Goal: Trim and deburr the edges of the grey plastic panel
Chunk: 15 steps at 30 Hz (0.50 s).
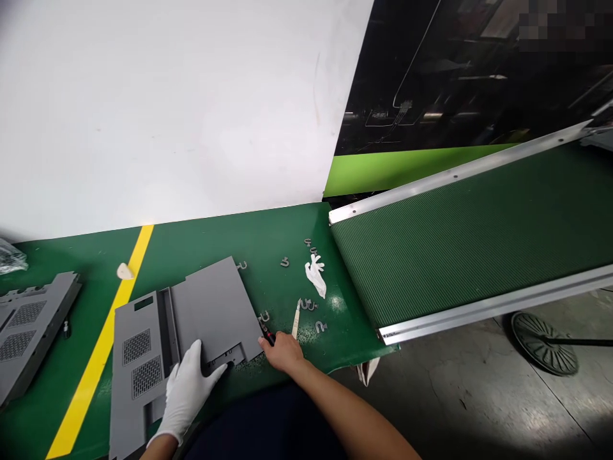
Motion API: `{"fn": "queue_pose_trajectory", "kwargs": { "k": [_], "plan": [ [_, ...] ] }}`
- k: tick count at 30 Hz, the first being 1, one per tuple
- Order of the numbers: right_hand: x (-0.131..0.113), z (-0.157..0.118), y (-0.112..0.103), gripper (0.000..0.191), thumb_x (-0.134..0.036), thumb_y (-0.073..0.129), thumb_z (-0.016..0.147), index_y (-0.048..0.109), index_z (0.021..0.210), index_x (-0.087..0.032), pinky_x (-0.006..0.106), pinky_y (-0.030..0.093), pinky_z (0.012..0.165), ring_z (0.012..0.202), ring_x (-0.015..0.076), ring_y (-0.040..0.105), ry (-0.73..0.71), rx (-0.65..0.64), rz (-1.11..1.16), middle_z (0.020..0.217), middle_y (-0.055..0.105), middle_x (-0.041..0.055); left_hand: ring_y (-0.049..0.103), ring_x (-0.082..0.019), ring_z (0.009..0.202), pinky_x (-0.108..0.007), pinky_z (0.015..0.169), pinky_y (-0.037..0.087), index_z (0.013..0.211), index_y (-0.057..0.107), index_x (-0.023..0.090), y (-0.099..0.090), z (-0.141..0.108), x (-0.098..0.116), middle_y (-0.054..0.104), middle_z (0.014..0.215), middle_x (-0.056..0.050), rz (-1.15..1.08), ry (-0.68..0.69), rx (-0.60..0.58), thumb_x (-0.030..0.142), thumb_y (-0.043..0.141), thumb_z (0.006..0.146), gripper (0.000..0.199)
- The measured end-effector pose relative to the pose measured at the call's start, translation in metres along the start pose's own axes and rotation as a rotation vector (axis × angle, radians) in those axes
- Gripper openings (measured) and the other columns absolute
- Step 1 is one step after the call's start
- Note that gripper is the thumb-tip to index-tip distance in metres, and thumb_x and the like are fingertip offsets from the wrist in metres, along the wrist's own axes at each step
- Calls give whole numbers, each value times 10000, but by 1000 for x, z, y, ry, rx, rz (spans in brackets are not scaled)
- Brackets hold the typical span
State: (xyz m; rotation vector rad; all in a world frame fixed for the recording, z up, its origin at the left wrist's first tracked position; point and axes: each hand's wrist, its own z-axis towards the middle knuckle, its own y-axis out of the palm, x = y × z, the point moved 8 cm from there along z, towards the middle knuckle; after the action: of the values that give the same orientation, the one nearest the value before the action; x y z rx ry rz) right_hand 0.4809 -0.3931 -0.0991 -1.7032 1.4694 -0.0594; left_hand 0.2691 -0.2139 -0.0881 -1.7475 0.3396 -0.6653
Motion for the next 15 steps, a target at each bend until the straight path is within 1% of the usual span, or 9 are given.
{"fn": "queue_pose_trajectory", "kwargs": {
  "k": [2,3,8,15],
  "plan": [
    [1,1,0,668,-687,423,964,715,1099,-102,497,511,978,1166,424,695,-6,-4,-7,1167,752,270,485,-391,1452,-626,1287,279,1555,347,80,7,-1,0,537,1549,-228,12,-17,18,618,529,881,882],
    [2,2,1,665,-688,423,964,715,1093,-105,495,514,972,1160,423,698,-8,-6,-8,1160,754,267,473,-386,1462,-625,1298,249,1556,339,81,9,-2,-1,535,1548,-229,11,-23,29,620,525,885,880],
    [4,5,5,673,-707,405,968,714,1072,-118,480,515,956,1134,410,709,-19,-9,-1,1141,763,256,444,-384,1479,-606,1301,217,1562,316,79,16,-6,-5,509,1563,-245,15,13,51,625,524,889,892],
    [0,13,11,689,-732,378,979,712,1082,-139,439,505,955,1125,376,717,-17,0,8,1134,771,232,406,-387,1513,-613,1303,170,1601,242,65,20,-6,-3,446,1620,-263,36,12,53,625,518,894,943]
  ]
}}
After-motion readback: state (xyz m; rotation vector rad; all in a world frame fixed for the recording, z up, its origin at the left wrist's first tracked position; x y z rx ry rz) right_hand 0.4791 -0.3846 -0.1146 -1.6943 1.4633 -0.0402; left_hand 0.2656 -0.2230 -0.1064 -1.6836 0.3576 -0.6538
